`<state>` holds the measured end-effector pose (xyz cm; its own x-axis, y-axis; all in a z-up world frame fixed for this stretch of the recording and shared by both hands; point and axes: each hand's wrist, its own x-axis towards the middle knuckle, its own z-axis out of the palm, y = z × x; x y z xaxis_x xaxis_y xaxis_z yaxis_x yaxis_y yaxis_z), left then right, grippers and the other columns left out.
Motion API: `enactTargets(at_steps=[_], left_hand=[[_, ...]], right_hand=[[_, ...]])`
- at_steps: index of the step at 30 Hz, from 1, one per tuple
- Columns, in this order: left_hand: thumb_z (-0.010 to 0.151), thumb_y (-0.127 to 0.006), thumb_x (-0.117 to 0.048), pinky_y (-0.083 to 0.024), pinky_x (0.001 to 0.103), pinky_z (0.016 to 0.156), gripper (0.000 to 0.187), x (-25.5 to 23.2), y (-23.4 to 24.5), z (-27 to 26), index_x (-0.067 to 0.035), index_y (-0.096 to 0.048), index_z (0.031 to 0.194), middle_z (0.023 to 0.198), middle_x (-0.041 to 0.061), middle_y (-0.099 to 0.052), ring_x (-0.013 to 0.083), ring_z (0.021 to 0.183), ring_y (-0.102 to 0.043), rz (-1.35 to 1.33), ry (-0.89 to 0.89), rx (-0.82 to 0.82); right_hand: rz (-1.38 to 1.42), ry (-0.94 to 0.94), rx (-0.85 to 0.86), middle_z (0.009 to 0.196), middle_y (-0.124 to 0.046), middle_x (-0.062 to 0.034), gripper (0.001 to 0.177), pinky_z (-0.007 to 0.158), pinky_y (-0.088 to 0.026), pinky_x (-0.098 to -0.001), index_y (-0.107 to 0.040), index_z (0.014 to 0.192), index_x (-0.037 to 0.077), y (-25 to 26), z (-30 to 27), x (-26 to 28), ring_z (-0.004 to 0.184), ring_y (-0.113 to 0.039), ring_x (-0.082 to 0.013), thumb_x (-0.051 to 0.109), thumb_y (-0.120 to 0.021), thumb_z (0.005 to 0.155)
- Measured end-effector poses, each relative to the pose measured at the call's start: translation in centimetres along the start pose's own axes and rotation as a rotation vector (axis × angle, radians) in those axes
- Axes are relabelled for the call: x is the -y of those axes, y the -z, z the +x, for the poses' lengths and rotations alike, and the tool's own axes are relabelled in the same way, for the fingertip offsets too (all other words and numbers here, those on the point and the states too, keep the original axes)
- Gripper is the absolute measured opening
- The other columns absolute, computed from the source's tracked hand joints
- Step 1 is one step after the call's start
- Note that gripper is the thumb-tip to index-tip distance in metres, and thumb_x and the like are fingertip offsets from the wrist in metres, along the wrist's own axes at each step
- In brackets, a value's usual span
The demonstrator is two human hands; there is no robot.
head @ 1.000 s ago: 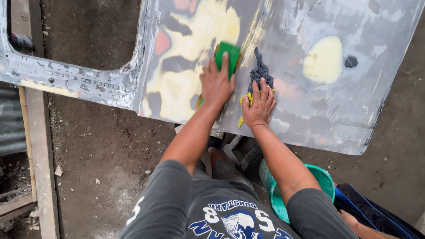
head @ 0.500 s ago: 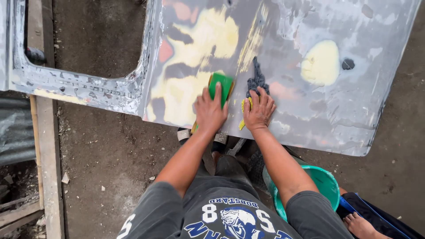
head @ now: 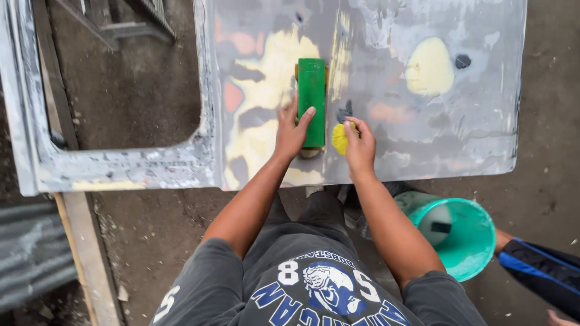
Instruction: The person sands a large, flat metal car part using a green sanding block in their left hand and a dark cloth in their right hand. They move the sanding block back and forth across the surface while occasionally wiping the area with the cloth.
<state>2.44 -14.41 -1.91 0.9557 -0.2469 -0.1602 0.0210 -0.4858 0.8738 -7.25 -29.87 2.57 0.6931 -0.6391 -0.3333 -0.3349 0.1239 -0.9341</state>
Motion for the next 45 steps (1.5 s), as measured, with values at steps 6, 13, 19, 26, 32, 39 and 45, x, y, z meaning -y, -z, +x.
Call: enactTargets(at_steps=[6, 13, 19, 26, 32, 39, 45], left_hand=[[0.100, -0.067, -0.041, -0.045, 0.052, 0.110, 0.061, 3.3, 7.9, 3.3, -0.002, -0.058, 0.146, 0.141, 0.035, -0.061, 0.0519, 0.131, -0.056, -0.554, 0.168, 0.198], [0.089, -0.068, -0.047, -0.029, 0.058, 0.113, 0.076, 3.2, 13.6, 2.2, -0.006, -0.047, 0.150, 0.156, 0.033, -0.026, 0.0519, 0.139, -0.031, 0.512, -0.429, 0.186], [0.097, -0.063, -0.037, -0.028, 0.061, 0.118, 0.059, 8.2, 12.7, -1.5, -0.018, -0.051, 0.151, 0.165, 0.021, -0.026, 0.0467, 0.149, -0.030, 0.579, -0.656, 0.439], [0.098, -0.064, -0.025, -0.024, 0.062, 0.119, 0.062, 2.8, 5.4, 20.3, -0.014, -0.047, 0.156, 0.165, 0.025, -0.026, 0.0475, 0.149, -0.029, 0.630, -0.796, 0.326], [0.095, -0.066, -0.024, -0.022, 0.060, 0.122, 0.060, 0.5, -0.9, 19.7, -0.010, -0.052, 0.152, 0.163, 0.025, -0.030, 0.0492, 0.149, -0.029, 0.530, -0.875, 0.343], [0.099, -0.056, -0.027, -0.022, 0.055, 0.126, 0.055, 2.8, 3.1, -0.3, -0.011, -0.050, 0.151, 0.164, 0.021, -0.033, 0.0436, 0.151, -0.032, 0.456, -0.927, 0.688], [0.098, -0.056, -0.027, -0.023, 0.055, 0.125, 0.056, 6.2, 9.8, -5.0, -0.013, -0.050, 0.152, 0.164, 0.018, -0.036, 0.0409, 0.152, -0.033, 0.445, -0.876, 0.767]], right_hand=[[0.097, 0.249, 0.075, 0.121, -0.055, -0.0124, 0.051, 0.102, -0.046, -0.0332, -0.053, 0.153, 0.004, -8.7, -3.1, 1.7, 0.112, -0.053, -0.0168, 0.020, -0.065, 0.107], [-0.953, 0.409, -0.192, 0.156, -0.024, -0.0295, 0.097, 0.102, -0.027, -0.0627, -0.032, 0.157, 0.016, -14.1, 1.1, -0.1, 0.137, -0.030, -0.0531, 0.038, -0.085, 0.077], [-1.085, 0.354, -0.257, 0.161, -0.031, -0.0240, 0.073, 0.113, -0.033, -0.0602, -0.037, 0.162, 0.020, -12.2, -4.3, -3.7, 0.137, -0.040, -0.0468, 0.031, -0.068, 0.097], [-1.061, 0.243, -0.304, 0.161, -0.032, -0.0245, 0.071, 0.109, -0.033, -0.0581, -0.040, 0.159, 0.017, -10.7, -10.5, -5.4, 0.133, -0.043, -0.0462, 0.030, -0.068, 0.095], [-0.977, 0.254, -0.356, 0.160, -0.034, -0.0251, 0.071, 0.111, -0.034, -0.0562, -0.044, 0.157, 0.015, -10.0, -10.9, -6.5, 0.132, -0.044, -0.0454, 0.028, -0.072, 0.092], [-0.802, 0.331, -0.461, 0.160, -0.036, -0.0279, 0.073, 0.117, -0.034, -0.0549, -0.042, 0.160, 0.008, -5.2, -10.4, -3.2, 0.139, -0.042, -0.0489, 0.021, -0.073, 0.095], [-0.853, 0.388, -0.332, 0.160, -0.038, -0.0267, 0.071, 0.116, -0.035, -0.0540, -0.046, 0.158, 0.016, -2.7, -9.5, -3.4, 0.138, -0.045, -0.0480, 0.021, -0.074, 0.094]])
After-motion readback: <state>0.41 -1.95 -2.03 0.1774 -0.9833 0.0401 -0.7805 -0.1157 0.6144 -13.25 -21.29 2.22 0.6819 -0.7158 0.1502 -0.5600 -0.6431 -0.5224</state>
